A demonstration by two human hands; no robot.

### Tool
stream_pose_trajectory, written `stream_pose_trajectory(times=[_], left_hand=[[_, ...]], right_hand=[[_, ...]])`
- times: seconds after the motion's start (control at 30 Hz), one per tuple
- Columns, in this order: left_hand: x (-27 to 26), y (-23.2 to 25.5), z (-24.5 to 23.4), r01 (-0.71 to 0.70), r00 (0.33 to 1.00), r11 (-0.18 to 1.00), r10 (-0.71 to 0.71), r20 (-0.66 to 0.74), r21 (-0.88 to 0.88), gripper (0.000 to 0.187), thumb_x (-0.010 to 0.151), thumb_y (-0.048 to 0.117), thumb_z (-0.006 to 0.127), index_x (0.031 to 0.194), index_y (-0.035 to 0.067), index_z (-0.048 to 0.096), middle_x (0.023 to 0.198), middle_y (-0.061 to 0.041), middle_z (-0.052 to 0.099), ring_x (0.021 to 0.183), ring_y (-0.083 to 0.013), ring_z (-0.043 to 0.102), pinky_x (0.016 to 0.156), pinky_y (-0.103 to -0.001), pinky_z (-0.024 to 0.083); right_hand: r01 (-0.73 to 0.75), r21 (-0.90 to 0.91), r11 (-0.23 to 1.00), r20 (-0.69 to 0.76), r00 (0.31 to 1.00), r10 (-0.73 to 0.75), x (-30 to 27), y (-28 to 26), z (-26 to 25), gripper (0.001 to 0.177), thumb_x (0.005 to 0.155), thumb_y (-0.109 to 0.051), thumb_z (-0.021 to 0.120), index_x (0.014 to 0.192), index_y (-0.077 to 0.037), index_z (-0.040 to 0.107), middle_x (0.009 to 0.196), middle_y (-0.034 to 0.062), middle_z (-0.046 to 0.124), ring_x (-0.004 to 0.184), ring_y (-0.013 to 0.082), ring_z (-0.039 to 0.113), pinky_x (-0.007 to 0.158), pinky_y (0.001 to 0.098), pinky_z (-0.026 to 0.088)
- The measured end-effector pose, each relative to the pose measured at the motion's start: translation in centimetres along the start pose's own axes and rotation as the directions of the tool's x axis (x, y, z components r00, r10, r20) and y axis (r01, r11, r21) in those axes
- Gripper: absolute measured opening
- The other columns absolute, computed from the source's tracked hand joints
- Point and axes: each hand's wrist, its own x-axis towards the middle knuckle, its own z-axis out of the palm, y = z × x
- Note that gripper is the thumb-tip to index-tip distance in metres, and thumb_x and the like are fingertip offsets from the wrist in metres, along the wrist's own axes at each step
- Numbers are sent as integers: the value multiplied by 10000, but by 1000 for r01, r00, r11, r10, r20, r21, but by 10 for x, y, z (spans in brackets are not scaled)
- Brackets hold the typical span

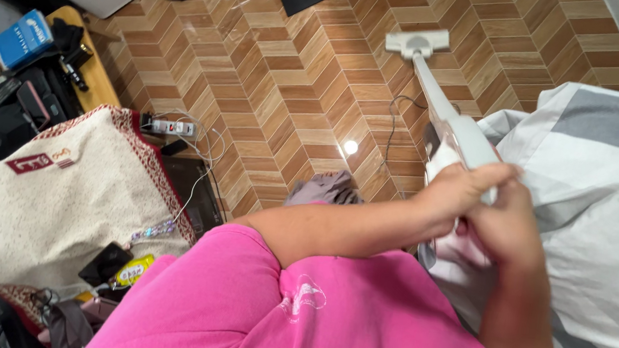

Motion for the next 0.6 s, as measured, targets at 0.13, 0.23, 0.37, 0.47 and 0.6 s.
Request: stream_pose_trajectory(times=[0.13, 0.23, 0.37, 0.47, 0.6], left_hand=[[58, 8, -31, -33, 991, 999, 34, -127, 13, 387, 808, 421, 739, 960, 71, 678, 709, -56, 597, 454, -153, 524, 327, -318, 352], [91, 16, -56, -54, 987, 998, 52, -154, -9, 390, 795, 397, 743, 974, 57, 674, 722, -53, 604, 484, -146, 541, 353, -313, 371], [117, 31, -80, -79, 985, 997, 82, -155, 24, 397, 799, 412, 707, 964, 53, 670, 698, -58, 603, 457, -154, 527, 336, -309, 363], [132, 38, -90, -100, 984, 995, 101, -145, 17, 406, 795, 422, 695, 972, 57, 673, 705, -49, 602, 466, -135, 524, 330, -293, 337], [146, 41, -96, -68, 979, 996, 78, -187, 59, 410, 800, 413, 700, 950, 33, 665, 673, -63, 588, 436, -154, 502, 315, -303, 343]], right_hand=[[-29, -123, 992, -118, 993, 14, 62, -2, 14, 316, 834, 43, 653, 1147, 78, 631, 756, 124, 670, 537, 160, 618, 418, 336, 462], [-73, -15, 997, -112, 991, 71, 102, -4, 29, 359, 836, 22, 651, 1195, 38, 633, 779, 107, 676, 523, 158, 601, 406, 329, 443], [-99, -23, 995, -106, 990, 96, 141, -10, 41, 393, 823, 26, 653, 1216, 16, 629, 768, 109, 666, 502, 158, 584, 391, 328, 435], [-82, -10, 997, -85, 993, 81, 165, -2, 42, 339, 845, 22, 664, 1181, 41, 621, 776, 116, 665, 501, 159, 586, 386, 324, 438], [-48, 75, 996, -35, 998, 50, 181, 12, 40, 256, 870, 46, 656, 1119, 102, 637, 779, 144, 656, 533, 166, 603, 409, 321, 444]])
